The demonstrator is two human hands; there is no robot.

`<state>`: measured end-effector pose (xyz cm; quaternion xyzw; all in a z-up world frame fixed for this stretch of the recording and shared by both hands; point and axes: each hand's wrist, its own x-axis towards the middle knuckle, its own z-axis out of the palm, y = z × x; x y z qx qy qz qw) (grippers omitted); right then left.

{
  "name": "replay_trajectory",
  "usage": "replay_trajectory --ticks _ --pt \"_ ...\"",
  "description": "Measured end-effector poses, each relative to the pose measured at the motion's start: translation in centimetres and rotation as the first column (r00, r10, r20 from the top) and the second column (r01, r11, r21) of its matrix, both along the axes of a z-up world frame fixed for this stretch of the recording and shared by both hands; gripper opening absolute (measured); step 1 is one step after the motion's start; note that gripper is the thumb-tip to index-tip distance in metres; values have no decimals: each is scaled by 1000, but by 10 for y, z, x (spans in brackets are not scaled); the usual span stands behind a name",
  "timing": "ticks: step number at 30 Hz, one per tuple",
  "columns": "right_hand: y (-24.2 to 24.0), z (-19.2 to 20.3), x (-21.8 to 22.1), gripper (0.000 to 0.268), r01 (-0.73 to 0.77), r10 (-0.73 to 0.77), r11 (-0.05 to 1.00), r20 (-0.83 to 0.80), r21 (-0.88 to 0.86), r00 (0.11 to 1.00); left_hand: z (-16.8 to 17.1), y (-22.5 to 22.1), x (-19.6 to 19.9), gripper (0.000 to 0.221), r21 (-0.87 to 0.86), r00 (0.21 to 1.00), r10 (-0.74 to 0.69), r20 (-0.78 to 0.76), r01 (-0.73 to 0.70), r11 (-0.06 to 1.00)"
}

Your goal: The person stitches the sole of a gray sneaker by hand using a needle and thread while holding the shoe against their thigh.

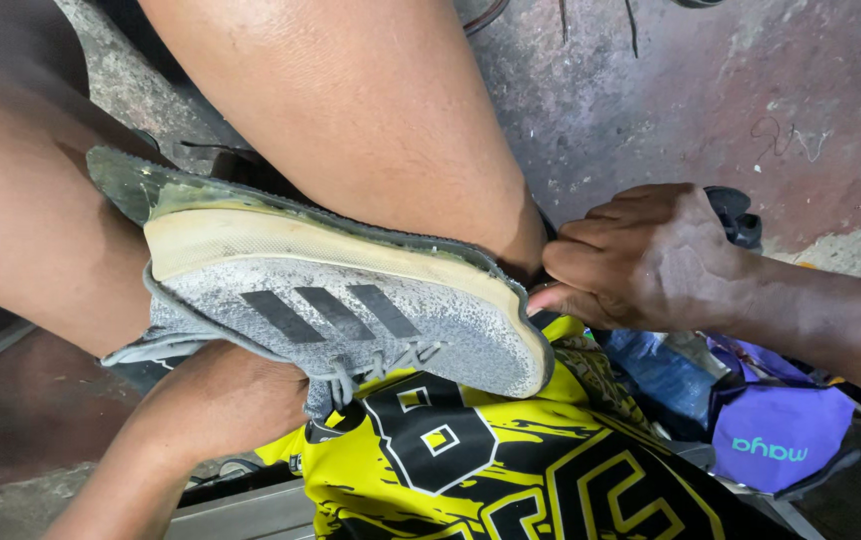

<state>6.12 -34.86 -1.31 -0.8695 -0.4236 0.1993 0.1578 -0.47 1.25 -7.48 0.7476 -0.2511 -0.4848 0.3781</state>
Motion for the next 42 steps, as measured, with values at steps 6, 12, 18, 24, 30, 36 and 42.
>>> replay_trajectory --ticks 6,12,18,24,30,36,42 --pt "4 0 3 41 -93 64 965 -124 -244 990 3 2 1 42 -78 994 72 77 -66 995" --pt "-14 18 12 15 -241 239 963 36 122 970 -2 6 -2 41 -29 988 155 13 -154 988" --pt "-9 -2 35 27 69 -222 975 -902 -211 370 -1 6 -1 41 -136 981 124 151 -104 985" --pt "19 19 45 29 -449 -299 693 -792 -564 533 3 4 2 40 -67 989 110 100 -104 992" --pt "14 29 9 24 -202 134 973 -431 -116 892 6 2 5 41 -112 978 198 66 -190 975" --pt "12 5 9 31 -251 124 926 -402 -282 907 4 3 3 39 -60 988 130 83 -125 990" --pt "17 8 11 38 -132 133 991 -95 8 987 0 6 0 40 -3 989 59 132 -60 998"
